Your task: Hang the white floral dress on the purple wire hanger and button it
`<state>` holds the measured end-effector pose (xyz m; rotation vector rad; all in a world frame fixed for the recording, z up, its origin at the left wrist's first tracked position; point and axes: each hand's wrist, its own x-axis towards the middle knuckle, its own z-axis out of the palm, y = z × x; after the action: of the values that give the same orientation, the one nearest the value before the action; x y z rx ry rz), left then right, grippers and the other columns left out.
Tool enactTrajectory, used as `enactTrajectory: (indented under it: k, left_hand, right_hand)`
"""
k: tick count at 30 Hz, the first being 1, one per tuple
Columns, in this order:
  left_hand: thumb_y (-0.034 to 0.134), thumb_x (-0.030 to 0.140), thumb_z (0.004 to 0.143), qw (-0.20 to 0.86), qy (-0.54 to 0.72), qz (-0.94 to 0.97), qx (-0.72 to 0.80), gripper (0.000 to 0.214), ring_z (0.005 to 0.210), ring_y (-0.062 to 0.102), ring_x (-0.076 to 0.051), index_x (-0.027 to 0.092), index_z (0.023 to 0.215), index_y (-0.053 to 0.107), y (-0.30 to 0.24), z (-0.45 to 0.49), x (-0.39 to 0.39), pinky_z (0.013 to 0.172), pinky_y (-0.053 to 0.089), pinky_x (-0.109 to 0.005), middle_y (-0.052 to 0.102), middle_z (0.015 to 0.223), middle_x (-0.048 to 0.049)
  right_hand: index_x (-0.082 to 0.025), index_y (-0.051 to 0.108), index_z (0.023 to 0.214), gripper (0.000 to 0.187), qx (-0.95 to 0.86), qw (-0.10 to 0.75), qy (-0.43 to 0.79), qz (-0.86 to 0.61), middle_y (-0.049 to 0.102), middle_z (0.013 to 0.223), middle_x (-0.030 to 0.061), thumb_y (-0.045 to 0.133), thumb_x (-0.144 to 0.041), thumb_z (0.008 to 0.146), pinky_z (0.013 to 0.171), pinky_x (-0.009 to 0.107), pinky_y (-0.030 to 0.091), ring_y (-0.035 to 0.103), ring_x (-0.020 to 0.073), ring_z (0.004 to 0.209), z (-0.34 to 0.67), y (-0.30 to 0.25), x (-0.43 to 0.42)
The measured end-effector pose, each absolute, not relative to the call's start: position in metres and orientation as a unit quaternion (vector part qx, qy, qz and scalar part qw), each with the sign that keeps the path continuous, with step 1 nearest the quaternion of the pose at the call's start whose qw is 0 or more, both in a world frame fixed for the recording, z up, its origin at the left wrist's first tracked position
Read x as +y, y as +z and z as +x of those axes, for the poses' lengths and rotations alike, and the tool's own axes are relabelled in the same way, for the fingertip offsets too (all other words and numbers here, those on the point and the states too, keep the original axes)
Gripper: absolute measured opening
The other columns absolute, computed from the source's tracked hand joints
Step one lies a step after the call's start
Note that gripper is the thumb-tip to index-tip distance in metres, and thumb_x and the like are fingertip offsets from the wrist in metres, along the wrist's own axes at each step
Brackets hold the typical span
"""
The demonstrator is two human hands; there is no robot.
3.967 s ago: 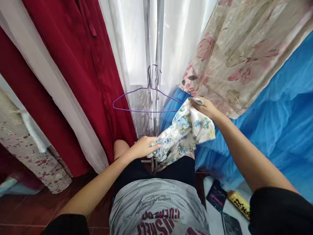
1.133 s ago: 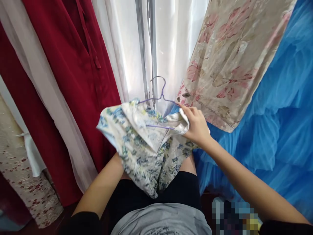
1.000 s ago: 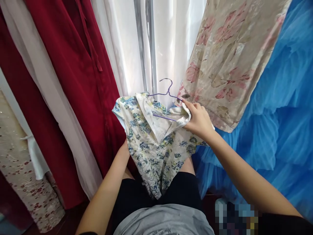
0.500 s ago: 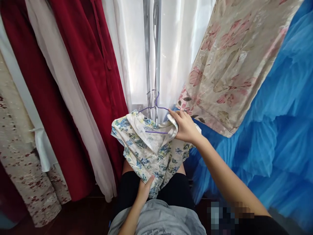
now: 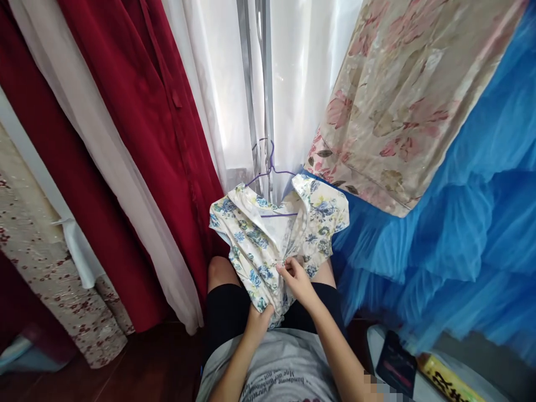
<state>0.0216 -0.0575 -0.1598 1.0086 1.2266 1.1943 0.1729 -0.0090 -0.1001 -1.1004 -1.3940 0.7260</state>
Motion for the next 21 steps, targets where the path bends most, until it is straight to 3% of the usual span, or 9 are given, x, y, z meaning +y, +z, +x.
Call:
enactTrajectory:
  k: [3,5,12,18,21]
  left_hand:
    - [0.069,0.033,0.063,0.494,0.51,0.508,0.487,0.044,0.139,0.051,-0.035,0.019,0.105,0.073,-0.16,0.029,-0.063,0.123,0.03,-0.046,0.074,0.119,-0.0122]
    - [0.068,0.031,0.066,0.488,0.505,0.527,0.479,0.045,0.138,0.052,-0.034,0.018,0.109,0.072,-0.162,0.03,-0.061,0.122,0.031,-0.045,0.072,0.124,-0.012]
    - [0.07,0.035,0.067,0.456,0.536,0.486,0.518,0.05,0.129,0.06,-0.034,0.015,0.113,0.071,-0.178,0.013,-0.054,0.116,0.039,-0.045,0.072,0.125,-0.0141]
    - [0.067,0.035,0.076,0.377,0.537,0.528,0.539,0.031,0.108,0.069,-0.034,0.014,0.098,0.073,-0.181,-0.003,-0.055,0.097,0.053,-0.043,0.076,0.106,-0.0142]
    - [0.066,0.034,0.081,0.214,0.615,0.502,0.57,0.028,0.102,0.067,-0.031,0.016,0.104,0.068,-0.166,-0.022,-0.054,0.092,0.053,-0.043,0.072,0.105,-0.012]
  right_hand:
    - [-0.023,0.042,0.07,0.043,-0.647,0.484,0.3,-0.506,0.044,0.062,-0.003,0.052,-0.056,0.095,0.054,0.029,0.035,0.046,0.0169,0.059,0.191,-0.088,-0.012]
    - [-0.023,0.041,0.068,0.045,-0.677,0.439,0.288,-0.515,0.044,0.062,-0.003,0.048,-0.055,0.098,0.056,0.029,0.031,0.043,0.0158,0.059,0.204,-0.072,-0.017]
    - [-0.019,0.061,0.062,0.056,-0.714,0.314,0.318,-0.54,0.065,0.064,0.0042,0.042,-0.053,0.102,0.066,0.03,0.04,0.058,0.0185,0.064,0.228,-0.049,-0.037]
    - [-0.017,0.069,0.057,0.062,-0.689,0.308,0.373,-0.54,0.063,0.052,0.0044,0.046,-0.055,0.101,0.06,0.029,0.041,0.057,0.0158,0.051,0.225,-0.044,-0.04]
    - [-0.016,0.07,0.058,0.061,-0.665,0.324,0.448,-0.502,0.061,0.048,0.0034,0.05,-0.058,0.099,0.055,0.027,0.039,0.054,0.0137,0.047,0.223,-0.046,-0.041]
